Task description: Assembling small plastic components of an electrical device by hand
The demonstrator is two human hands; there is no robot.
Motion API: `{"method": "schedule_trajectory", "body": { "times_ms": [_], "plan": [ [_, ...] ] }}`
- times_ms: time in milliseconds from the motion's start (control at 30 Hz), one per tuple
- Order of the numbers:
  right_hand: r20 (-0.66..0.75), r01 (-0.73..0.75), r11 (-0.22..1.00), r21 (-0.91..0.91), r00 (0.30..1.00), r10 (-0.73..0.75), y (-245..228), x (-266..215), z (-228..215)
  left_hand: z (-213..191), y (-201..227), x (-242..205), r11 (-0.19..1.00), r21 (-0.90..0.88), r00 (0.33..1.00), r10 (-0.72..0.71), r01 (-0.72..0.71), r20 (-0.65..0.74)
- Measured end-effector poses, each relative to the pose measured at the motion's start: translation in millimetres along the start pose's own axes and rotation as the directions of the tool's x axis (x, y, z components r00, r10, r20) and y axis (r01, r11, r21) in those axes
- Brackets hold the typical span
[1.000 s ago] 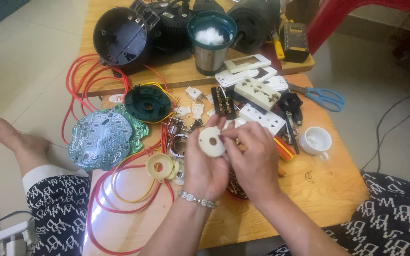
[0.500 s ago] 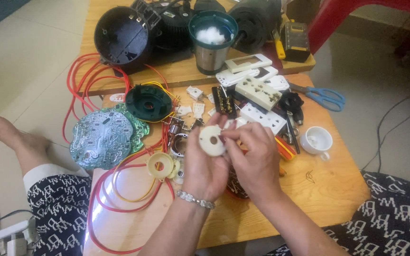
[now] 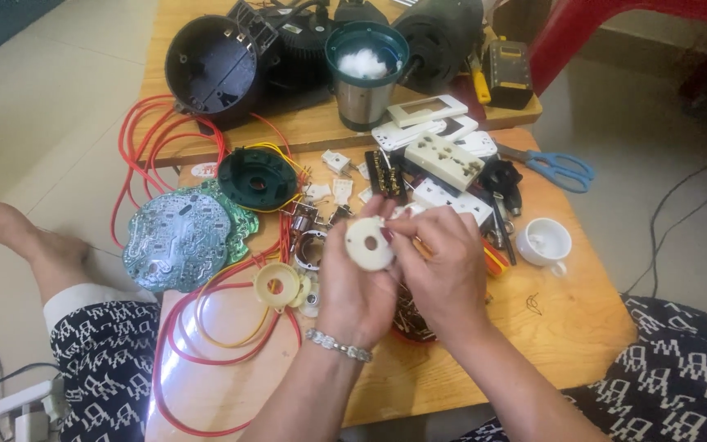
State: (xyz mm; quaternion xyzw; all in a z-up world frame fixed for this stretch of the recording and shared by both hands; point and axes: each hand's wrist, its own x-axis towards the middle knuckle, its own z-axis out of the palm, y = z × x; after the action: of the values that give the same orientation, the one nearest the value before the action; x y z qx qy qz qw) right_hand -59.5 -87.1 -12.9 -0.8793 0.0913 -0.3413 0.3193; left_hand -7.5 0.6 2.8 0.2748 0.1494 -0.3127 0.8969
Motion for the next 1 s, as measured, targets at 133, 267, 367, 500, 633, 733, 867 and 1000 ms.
{"method": "schedule_trajectory", "body": {
  "times_ms": [133,267,367,500,633,733,867,1000],
  "plan": [
    [0.033,-0.016,1.000,-0.003,0.999,0.016,1,-13,4,-1,3,0,0.998,0.024,0.997,0.063,-0.064,0.046],
    [0.019,0.112,0.994,0.014,0.994,-0.112,0,-11,13,2,-4,-2,0.998,0.048,0.997,0.046,-0.049,0.069],
    [-0.011,0.127,0.992,0.003,0.992,-0.127,5,0,12,2,-8,-3,0.999,0.038,1.000,0.007,-0.008,0.028],
    [-0.018,0.089,0.996,-0.011,0.996,-0.089,-4,3,-5,1,-3,-4,1.000,0.025,1.000,0.004,-0.004,-0.018],
    [-0.001,0.071,0.997,-0.004,0.997,-0.071,0,-13,2,6,5,-11,0.998,0.043,0.999,0.053,-0.053,0.003],
    [0.028,0.053,0.998,0.038,0.998,-0.054,-13,-15,3,6,1,-16,0.997,0.061,0.998,0.050,-0.051,0.025],
    [-0.028,0.122,0.992,0.006,0.992,-0.122,-11,-6,2,-2,-5,-20,0.997,0.073,0.999,0.030,-0.033,0.039],
    [-0.047,0.033,0.999,0.006,0.998,-0.033,-13,-16,-1,-9,3,-26,0.999,0.029,0.999,0.027,-0.027,0.017]
  ]
}}
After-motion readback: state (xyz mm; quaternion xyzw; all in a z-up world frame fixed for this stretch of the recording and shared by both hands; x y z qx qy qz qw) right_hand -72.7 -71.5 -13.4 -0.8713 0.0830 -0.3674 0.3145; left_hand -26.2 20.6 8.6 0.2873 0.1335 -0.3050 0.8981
